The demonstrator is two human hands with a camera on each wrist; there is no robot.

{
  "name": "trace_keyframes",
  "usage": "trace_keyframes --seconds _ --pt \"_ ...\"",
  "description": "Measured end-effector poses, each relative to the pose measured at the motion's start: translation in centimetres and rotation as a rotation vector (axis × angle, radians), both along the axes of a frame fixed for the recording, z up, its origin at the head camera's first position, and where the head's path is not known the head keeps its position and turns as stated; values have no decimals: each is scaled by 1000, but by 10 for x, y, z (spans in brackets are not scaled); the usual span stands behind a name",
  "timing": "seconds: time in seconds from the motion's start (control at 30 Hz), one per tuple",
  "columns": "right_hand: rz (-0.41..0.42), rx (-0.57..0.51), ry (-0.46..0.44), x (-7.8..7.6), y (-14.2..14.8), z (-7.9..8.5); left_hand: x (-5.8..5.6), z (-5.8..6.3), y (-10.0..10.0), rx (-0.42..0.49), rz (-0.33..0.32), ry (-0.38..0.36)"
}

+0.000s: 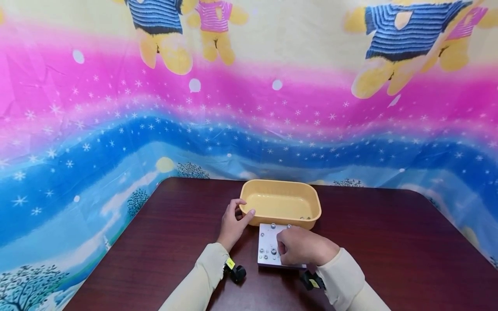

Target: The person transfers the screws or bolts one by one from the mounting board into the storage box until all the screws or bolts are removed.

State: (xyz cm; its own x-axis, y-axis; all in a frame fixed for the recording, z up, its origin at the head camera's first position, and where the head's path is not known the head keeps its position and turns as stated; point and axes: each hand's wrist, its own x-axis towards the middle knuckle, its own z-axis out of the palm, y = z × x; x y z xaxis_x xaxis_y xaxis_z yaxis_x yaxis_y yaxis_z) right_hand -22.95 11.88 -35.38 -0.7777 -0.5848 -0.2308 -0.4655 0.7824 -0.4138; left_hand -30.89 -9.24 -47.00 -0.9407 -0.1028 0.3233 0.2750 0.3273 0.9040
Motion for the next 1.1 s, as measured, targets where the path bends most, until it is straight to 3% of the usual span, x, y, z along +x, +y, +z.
trace_keyframes --seconds 1.1 --pt "28 -4 34 -7 1 -2 2 2 -1 5 -14 -6"
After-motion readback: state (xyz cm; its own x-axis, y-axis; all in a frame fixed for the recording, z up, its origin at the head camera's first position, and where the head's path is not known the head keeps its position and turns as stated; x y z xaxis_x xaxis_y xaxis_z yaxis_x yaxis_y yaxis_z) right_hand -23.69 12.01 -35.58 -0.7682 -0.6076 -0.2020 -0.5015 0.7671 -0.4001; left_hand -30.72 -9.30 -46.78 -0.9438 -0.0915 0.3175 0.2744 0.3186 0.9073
